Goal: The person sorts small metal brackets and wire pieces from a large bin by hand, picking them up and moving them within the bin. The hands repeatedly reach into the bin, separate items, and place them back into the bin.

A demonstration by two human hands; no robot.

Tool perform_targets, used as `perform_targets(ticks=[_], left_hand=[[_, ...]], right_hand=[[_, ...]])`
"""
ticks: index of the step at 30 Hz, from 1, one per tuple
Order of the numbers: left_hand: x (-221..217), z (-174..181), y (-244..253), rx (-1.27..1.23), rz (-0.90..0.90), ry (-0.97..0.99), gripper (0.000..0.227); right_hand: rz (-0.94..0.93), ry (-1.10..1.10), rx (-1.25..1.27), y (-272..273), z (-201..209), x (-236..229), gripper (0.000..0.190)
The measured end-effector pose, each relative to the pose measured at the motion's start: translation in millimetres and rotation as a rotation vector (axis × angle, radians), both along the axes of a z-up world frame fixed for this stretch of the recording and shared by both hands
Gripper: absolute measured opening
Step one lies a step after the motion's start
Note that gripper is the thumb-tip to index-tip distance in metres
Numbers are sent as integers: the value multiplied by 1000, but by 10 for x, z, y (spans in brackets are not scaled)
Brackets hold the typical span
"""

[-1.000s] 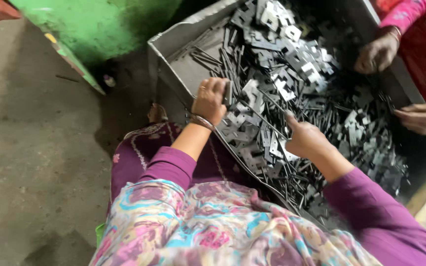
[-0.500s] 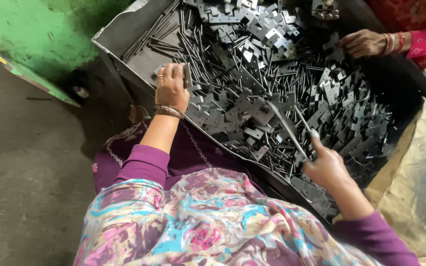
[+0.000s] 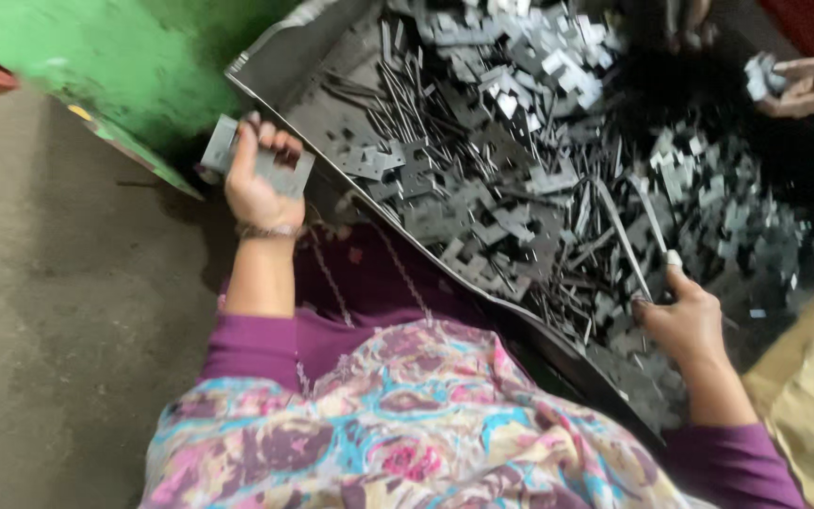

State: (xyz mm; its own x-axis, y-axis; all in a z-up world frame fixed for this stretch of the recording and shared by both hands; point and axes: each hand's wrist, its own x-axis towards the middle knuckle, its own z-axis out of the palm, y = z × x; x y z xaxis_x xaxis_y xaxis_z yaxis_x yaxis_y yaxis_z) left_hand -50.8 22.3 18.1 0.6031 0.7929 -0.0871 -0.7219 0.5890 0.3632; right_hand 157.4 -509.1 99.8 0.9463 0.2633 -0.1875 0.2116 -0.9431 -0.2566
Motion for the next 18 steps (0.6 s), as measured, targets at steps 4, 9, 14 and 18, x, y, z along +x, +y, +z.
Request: perform_targets(ticks=[4, 9, 14, 18], left_hand=[[-673, -53, 13, 22, 61, 83, 20], [-1084, -150, -260, -44, 101, 181, 20], [-1384, -199, -450, -32, 108, 325, 17], [-1581, -201, -408, -49, 175, 356, 14]], right_hand=[[405, -361, 213, 846, 172, 110, 75], [740, -82, -73, 2604, 92, 125, 71], [1043, -58, -267, 3861, -267, -149, 87], [1030, 76, -348, 3953, -278, 3, 92]])
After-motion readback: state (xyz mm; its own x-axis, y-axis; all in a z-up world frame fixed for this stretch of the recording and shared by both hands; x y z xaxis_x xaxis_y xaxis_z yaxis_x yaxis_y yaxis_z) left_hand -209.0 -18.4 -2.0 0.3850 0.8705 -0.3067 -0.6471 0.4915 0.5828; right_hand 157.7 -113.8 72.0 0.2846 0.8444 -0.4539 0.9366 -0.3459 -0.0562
